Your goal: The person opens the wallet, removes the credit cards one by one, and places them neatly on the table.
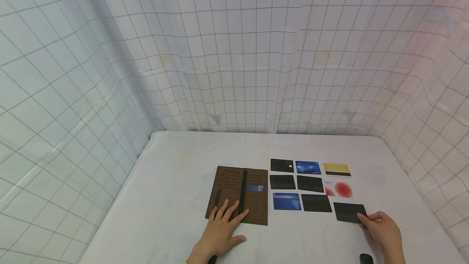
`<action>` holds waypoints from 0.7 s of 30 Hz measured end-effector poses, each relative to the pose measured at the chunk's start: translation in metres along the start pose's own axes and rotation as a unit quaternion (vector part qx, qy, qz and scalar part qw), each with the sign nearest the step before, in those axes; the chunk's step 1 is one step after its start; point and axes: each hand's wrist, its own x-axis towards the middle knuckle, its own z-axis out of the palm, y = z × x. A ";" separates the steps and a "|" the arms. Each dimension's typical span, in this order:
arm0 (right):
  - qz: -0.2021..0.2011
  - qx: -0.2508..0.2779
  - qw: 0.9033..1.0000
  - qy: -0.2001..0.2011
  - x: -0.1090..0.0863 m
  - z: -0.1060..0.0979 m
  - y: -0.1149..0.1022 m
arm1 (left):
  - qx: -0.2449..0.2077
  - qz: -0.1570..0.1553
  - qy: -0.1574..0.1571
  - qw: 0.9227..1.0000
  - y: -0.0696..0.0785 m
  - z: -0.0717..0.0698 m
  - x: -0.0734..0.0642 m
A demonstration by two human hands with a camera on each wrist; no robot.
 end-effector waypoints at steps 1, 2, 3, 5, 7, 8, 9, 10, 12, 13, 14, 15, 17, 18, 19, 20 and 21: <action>-0.001 -0.008 1.000 -0.004 0.001 0.000 0.000 | -0.001 0.000 0.000 1.000 0.000 0.000 0.000; -0.001 -0.015 1.000 -0.009 0.002 0.000 0.000 | -0.001 0.000 0.000 1.000 0.000 0.000 0.000; 0.000 -0.020 1.000 -0.015 0.003 -0.001 0.000 | -0.001 0.001 0.001 1.000 -0.001 0.000 0.000; 0.001 -0.029 0.999 -0.026 0.004 -0.001 -0.001 | -0.004 0.001 0.000 1.000 -0.001 0.000 0.000; 0.005 -0.032 0.999 -0.034 0.005 -0.002 -0.001 | -0.007 0.003 -0.001 1.000 -0.002 0.000 0.000; 0.008 -0.032 0.999 -0.036 0.005 -0.002 -0.001 | -0.008 0.004 -0.001 1.000 -0.002 0.000 0.000; 0.010 -0.032 0.999 -0.037 0.005 -0.002 -0.001 | -0.010 0.004 -0.002 1.000 -0.002 0.000 0.001; 0.011 -0.034 0.999 -0.037 0.004 -0.002 -0.001 | -0.011 0.004 -0.004 1.000 -0.002 0.000 0.001; 0.016 -0.030 0.999 -0.036 0.004 -0.002 -0.002 | -0.010 0.003 -0.006 1.000 -0.002 0.000 0.001; 0.018 -0.030 0.999 -0.034 0.004 -0.001 -0.002 | -0.010 0.002 -0.008 1.000 -0.001 0.000 0.001; 0.018 -0.030 0.999 -0.032 0.004 -0.001 -0.002 | -0.009 0.001 -0.007 1.000 -0.001 0.000 0.001; 0.017 -0.031 0.999 -0.031 0.004 -0.001 -0.002 | -0.008 0.001 -0.007 1.000 -0.001 0.000 0.001; 0.014 -0.033 0.999 -0.031 0.004 -0.001 -0.003 | -0.005 0.001 -0.006 1.000 -0.001 0.000 0.001; 0.011 -0.036 0.999 -0.031 0.003 -0.001 -0.003 | -0.006 0.001 -0.005 1.000 -0.001 -0.001 0.001; 0.008 -0.042 0.999 -0.030 0.003 -0.002 -0.003 | -0.007 0.002 -0.004 1.000 -0.001 -0.001 0.001; 0.006 -0.044 0.999 -0.030 0.003 -0.002 -0.003 | -0.007 0.004 0.000 1.000 -0.001 0.000 0.001; 0.006 -0.045 0.999 -0.029 0.003 -0.001 -0.003 | -0.007 0.008 0.007 1.000 -0.002 0.002 0.001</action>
